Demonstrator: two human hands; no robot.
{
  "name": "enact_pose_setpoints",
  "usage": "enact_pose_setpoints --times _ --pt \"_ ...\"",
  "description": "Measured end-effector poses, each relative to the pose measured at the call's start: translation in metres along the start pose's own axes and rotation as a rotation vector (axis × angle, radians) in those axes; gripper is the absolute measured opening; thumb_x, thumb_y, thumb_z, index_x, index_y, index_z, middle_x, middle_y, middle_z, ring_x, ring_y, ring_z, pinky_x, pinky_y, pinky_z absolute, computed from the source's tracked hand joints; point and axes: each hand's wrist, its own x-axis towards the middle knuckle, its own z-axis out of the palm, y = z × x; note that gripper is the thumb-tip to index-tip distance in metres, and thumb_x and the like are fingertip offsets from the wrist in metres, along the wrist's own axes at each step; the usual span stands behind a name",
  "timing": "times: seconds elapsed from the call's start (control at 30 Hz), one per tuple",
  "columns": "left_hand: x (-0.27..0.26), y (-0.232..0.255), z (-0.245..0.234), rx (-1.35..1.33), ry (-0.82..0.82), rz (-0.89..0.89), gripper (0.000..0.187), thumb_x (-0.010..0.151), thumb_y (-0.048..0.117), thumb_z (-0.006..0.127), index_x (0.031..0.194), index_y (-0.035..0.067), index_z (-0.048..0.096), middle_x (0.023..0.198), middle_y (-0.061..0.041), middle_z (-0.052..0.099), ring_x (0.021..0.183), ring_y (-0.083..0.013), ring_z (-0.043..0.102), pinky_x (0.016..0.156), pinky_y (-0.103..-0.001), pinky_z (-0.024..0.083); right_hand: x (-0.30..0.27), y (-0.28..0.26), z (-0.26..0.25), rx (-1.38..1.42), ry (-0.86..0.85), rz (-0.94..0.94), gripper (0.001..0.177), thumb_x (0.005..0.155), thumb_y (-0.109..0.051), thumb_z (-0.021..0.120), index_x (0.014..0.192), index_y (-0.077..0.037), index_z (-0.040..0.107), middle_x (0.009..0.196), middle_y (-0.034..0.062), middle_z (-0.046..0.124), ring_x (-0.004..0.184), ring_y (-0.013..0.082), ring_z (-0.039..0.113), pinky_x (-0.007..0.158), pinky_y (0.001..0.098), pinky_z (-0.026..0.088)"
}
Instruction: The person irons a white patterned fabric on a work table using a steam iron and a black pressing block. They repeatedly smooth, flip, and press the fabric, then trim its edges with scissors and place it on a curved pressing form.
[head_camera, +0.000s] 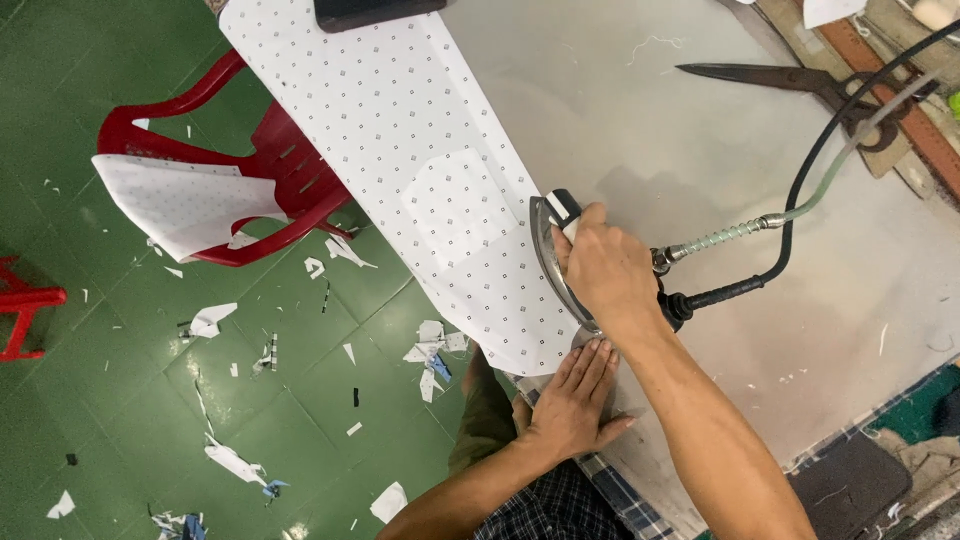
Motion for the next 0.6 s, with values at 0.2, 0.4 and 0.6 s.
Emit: enact_pose_setpoints --times 0.2,0.4,0.6 --pt "-0.021 0.008 -0.007 -0.139 -0.078 0.133 0.067 0.102 0.04 0.06 0.144 -0.012 0.052 0.15 -0.029 0.052 0.143 -0.0416 0.048 0.122 -0.053 0.037 -0.029 0.009 -0.004 -0.005 -0.072 0.043 0.048 0.111 -0.051 0.046 0.093 -0.006 0.048 0.057 0.0097 0.063 0.048 0.0366 0.065 0.04 0.0456 0.049" --pt "-0.055 -0.022 -0.007 -0.056 0.006 0.423 0.034 0.102 0.03 0.069 0.117 0.001 0.075 0.135 -0.019 0.069 0.139 -0.0301 0.058 0.128 -0.042 0.03 -0.051 0.015 -0.003 -0.081 0.033 0.016 0.047 0.11 -0.05 0.049 0.092 -0.007 0.049 0.054 0.0054 0.06 0.046 0.0314 0.066 0.036 0.0408 0.049" --pt "-0.002 -0.125 -0.075 0.052 0.054 0.358 0.03 0.1 0.023 0.066 0.126 0.007 0.069 0.135 -0.014 0.067 0.137 -0.0296 0.055 0.122 -0.046 0.037 -0.046 0.001 -0.053 0.033 -0.16 0.073 0.042 0.107 -0.044 0.046 0.096 -0.004 0.054 0.066 0.0143 0.066 0.06 0.0355 0.07 0.048 0.0452 0.054"
